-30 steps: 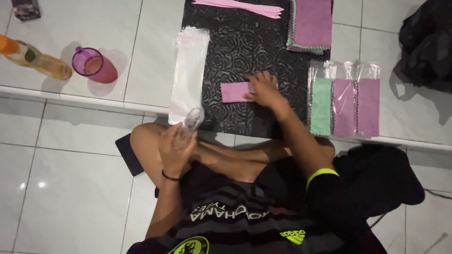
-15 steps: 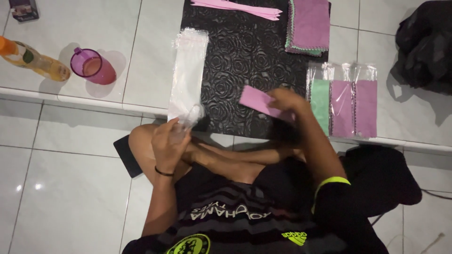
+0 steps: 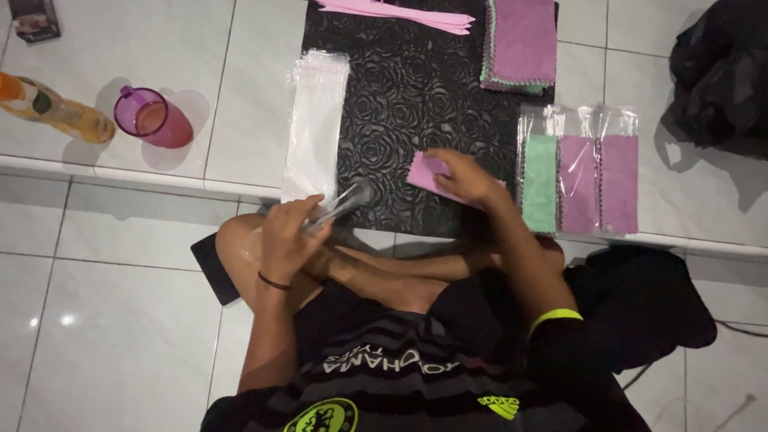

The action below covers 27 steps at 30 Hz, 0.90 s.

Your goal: Folding small microfiber cloths and placing them into individual plastic bags for retail packaging.

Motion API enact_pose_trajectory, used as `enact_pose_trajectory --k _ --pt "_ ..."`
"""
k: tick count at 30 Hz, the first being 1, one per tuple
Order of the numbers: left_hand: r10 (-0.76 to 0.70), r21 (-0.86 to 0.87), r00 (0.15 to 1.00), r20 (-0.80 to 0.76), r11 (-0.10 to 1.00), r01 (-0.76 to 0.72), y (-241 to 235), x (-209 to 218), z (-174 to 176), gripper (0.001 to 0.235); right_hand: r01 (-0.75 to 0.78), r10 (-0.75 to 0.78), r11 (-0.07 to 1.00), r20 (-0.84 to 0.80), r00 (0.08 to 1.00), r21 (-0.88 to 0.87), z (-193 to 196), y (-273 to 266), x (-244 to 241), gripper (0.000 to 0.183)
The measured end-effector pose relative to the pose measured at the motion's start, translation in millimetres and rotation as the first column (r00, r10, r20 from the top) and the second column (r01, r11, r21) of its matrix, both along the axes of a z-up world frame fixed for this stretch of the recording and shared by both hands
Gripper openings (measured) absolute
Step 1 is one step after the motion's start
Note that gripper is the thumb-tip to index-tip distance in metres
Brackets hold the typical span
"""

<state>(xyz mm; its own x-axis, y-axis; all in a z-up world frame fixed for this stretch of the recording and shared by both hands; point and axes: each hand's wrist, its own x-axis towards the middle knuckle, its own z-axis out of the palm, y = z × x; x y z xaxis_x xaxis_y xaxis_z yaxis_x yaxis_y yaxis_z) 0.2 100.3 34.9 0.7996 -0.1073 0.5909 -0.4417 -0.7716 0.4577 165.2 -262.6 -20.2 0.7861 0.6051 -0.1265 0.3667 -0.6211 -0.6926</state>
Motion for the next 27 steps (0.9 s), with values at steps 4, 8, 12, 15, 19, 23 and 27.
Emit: enact_pose_trajectory --k 4,8,12,15,19,23,27 --pt "0.008 -0.005 0.999 -0.035 1.0 -0.008 -1 -2 6 0.052 -0.032 0.042 0.997 0.167 0.985 -0.064 -57 -6 3 0.031" --pt "0.022 0.035 0.998 -0.063 0.999 -0.02 -3 1 8 0.051 0.06 0.0 0.985 0.349 0.937 -0.161 -81 0 -13 0.037" --pt "0.02 0.121 0.994 -0.106 0.993 -0.007 0 4 5 0.053 0.107 -0.042 0.987 0.447 0.894 -0.121 -66 10 -32 0.047" --pt "-0.057 0.098 0.982 -0.183 0.992 0.076 -2 16 17 0.052 0.13 -0.049 0.982 0.483 0.874 -0.137 -70 13 -33 0.038" --pt "-0.067 0.086 0.967 -0.245 0.992 0.091 -10 24 2 0.051 0.123 -0.059 0.989 0.526 0.848 -0.088 -57 15 -36 0.028" --pt "-0.055 0.151 0.897 -0.439 0.98 0.133 -14 34 -12 0.054 0.092 -0.135 0.989 0.469 0.873 0.114 -39 13 -41 0.021" --pt "0.002 0.244 0.779 -0.627 0.95 0.194 -23 43 -19 0.057 0.14 -0.249 0.928 0.294 0.923 0.347 -7 14 -56 0.027"
